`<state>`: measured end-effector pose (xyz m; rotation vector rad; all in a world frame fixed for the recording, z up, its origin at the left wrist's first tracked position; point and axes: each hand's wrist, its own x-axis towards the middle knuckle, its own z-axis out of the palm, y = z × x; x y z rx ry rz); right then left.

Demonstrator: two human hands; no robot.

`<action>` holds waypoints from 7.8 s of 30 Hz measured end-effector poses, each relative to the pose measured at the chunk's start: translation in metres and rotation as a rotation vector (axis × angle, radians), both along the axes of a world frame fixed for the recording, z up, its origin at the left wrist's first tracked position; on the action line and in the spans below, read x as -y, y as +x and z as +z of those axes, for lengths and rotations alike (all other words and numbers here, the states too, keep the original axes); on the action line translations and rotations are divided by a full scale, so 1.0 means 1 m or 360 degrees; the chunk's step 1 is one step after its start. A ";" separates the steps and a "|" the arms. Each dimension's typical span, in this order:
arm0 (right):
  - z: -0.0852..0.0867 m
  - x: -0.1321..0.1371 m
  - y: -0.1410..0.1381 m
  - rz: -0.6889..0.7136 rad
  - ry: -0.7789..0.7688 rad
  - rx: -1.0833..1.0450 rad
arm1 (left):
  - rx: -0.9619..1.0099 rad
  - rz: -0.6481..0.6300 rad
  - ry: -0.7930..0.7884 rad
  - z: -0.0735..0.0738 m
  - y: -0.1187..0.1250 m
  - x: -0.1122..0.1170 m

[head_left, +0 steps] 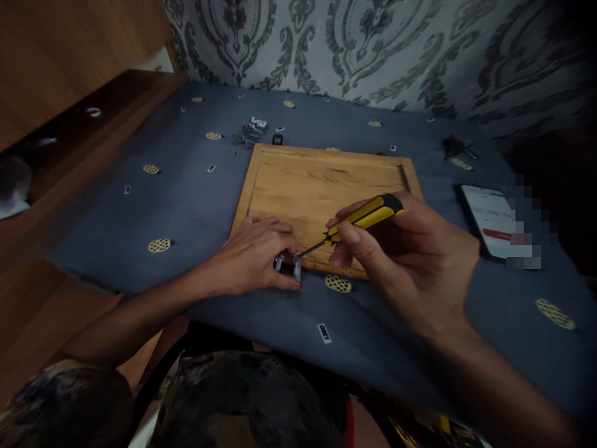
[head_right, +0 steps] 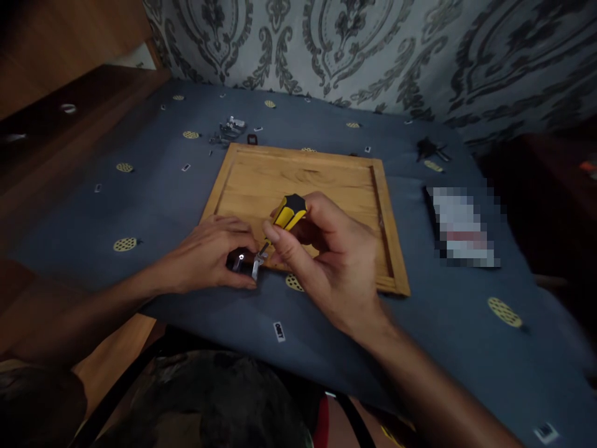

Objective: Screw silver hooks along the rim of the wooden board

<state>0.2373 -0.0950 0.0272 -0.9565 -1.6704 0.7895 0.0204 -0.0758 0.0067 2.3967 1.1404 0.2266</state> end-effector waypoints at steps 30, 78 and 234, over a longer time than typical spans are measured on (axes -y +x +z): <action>0.023 -0.007 0.007 0.0251 -0.0292 0.0005 | 0.0014 0.0000 0.0002 0.002 -0.001 -0.001; 0.018 -0.003 0.007 0.0162 -0.0240 -0.0066 | 0.0036 0.0005 0.0026 0.001 -0.002 -0.002; 0.020 -0.018 -0.008 0.0053 -0.0036 -0.0256 | -0.0030 0.0012 -0.0013 0.004 -0.001 -0.001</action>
